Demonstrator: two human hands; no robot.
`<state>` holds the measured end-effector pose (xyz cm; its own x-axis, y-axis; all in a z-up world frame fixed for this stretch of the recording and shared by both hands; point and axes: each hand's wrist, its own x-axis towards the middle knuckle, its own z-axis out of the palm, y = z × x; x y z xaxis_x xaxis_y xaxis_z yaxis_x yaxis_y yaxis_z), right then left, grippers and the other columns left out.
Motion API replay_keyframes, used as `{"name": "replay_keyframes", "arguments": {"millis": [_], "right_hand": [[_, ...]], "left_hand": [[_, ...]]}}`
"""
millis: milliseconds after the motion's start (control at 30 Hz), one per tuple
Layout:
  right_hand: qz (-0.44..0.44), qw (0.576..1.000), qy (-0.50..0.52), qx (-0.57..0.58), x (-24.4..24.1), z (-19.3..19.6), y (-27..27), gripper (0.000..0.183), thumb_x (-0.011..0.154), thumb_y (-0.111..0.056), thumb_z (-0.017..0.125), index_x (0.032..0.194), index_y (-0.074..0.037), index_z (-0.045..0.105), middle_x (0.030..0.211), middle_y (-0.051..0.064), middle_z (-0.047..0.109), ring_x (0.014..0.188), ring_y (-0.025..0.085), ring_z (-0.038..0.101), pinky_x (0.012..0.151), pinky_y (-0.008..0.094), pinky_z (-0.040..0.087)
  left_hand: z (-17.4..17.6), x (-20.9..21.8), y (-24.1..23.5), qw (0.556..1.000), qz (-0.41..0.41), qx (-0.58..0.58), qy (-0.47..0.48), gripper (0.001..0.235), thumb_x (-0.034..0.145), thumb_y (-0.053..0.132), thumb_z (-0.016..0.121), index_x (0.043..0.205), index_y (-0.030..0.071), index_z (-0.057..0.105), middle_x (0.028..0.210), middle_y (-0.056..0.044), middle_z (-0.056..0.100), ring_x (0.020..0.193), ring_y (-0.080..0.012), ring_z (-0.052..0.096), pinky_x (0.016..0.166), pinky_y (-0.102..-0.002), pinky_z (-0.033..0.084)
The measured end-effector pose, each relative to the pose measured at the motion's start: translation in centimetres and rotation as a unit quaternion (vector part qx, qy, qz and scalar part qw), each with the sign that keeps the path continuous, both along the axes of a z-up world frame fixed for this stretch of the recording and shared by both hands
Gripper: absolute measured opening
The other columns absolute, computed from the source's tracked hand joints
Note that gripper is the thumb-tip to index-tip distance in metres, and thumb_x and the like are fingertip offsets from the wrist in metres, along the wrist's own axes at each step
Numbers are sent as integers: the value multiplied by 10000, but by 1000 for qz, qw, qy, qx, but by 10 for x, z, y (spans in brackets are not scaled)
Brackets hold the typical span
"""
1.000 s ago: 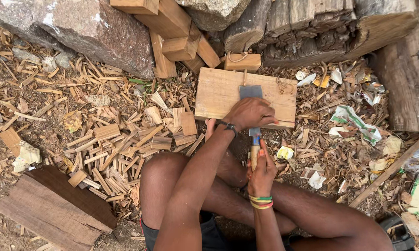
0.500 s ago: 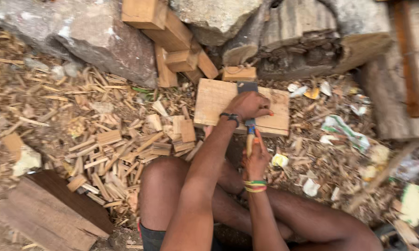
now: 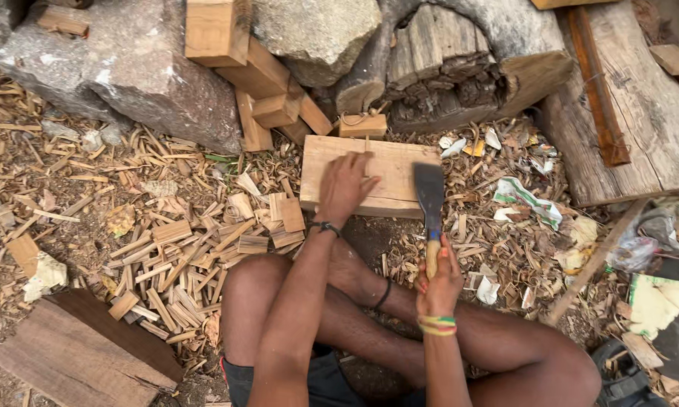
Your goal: The person sits on the ground and uses a chisel to carve a rectangular wooden block, repeatedly scraping the surface to remove thin shavings. The person occasionally pauses to clear debris from the block and continues carving until the end of the clip.
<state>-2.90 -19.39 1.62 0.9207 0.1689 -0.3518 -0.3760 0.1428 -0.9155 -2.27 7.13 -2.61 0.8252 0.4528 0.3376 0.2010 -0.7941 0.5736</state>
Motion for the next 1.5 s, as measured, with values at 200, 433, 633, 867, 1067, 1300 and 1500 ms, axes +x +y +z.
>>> {"name": "replay_keyframes", "arguments": {"millis": [200,433,633,867,1067,1300,1500], "right_hand": [[23,996,-40,-75,-17,-15,-40,450,1046,-232,553,1466,-69,576,764,36,611,524,42,470,390,182,337],[27,996,-33,-76,-12,-21,-43,457,1037,-214,557,1474,-84,566,773,39,618,568,44,507,399,182,344],[22,998,-14,-64,-13,-14,-41,458,1037,-208,547,1477,-84,557,810,38,637,601,46,535,392,179,345],[20,998,-16,-62,-14,-12,-42,457,1032,-201,560,1472,-75,558,832,38,647,610,54,545,394,178,349],[26,998,-18,-55,-14,-17,-47,463,1033,-201,554,1476,-67,551,815,56,645,604,56,539,388,180,349],[23,998,-14,-50,-16,-20,-50,461,1031,-183,550,1476,-61,549,824,48,642,604,55,542,389,173,349],[31,998,-11,-47,-14,-16,-52,471,1023,-196,545,1476,-68,553,818,62,647,602,48,546,387,171,364]], "left_hand": [[8,-6,-5,998,21,-2,65,526,833,389,806,1299,183,677,1068,-61,692,1047,-248,584,985,-429,416],[6,-4,-4,997,19,-2,69,440,836,400,794,1235,221,743,1030,-42,701,1017,-231,569,969,-417,388],[4,4,-4,998,18,12,64,427,823,416,799,1215,256,740,1068,-25,704,1026,-229,579,958,-439,382],[17,4,-5,998,58,3,34,744,747,391,846,1410,137,622,1050,-99,672,995,-273,593,931,-446,388],[11,6,-10,995,89,-4,53,584,780,424,840,1251,112,694,1062,-75,693,1018,-263,604,963,-427,398],[-2,4,-22,993,101,52,34,459,848,395,795,1204,111,731,1037,-68,716,983,-246,600,969,-443,409],[-9,8,-21,993,69,83,54,435,872,410,770,1223,158,721,1026,-69,710,974,-241,594,1008,-470,415]]}}
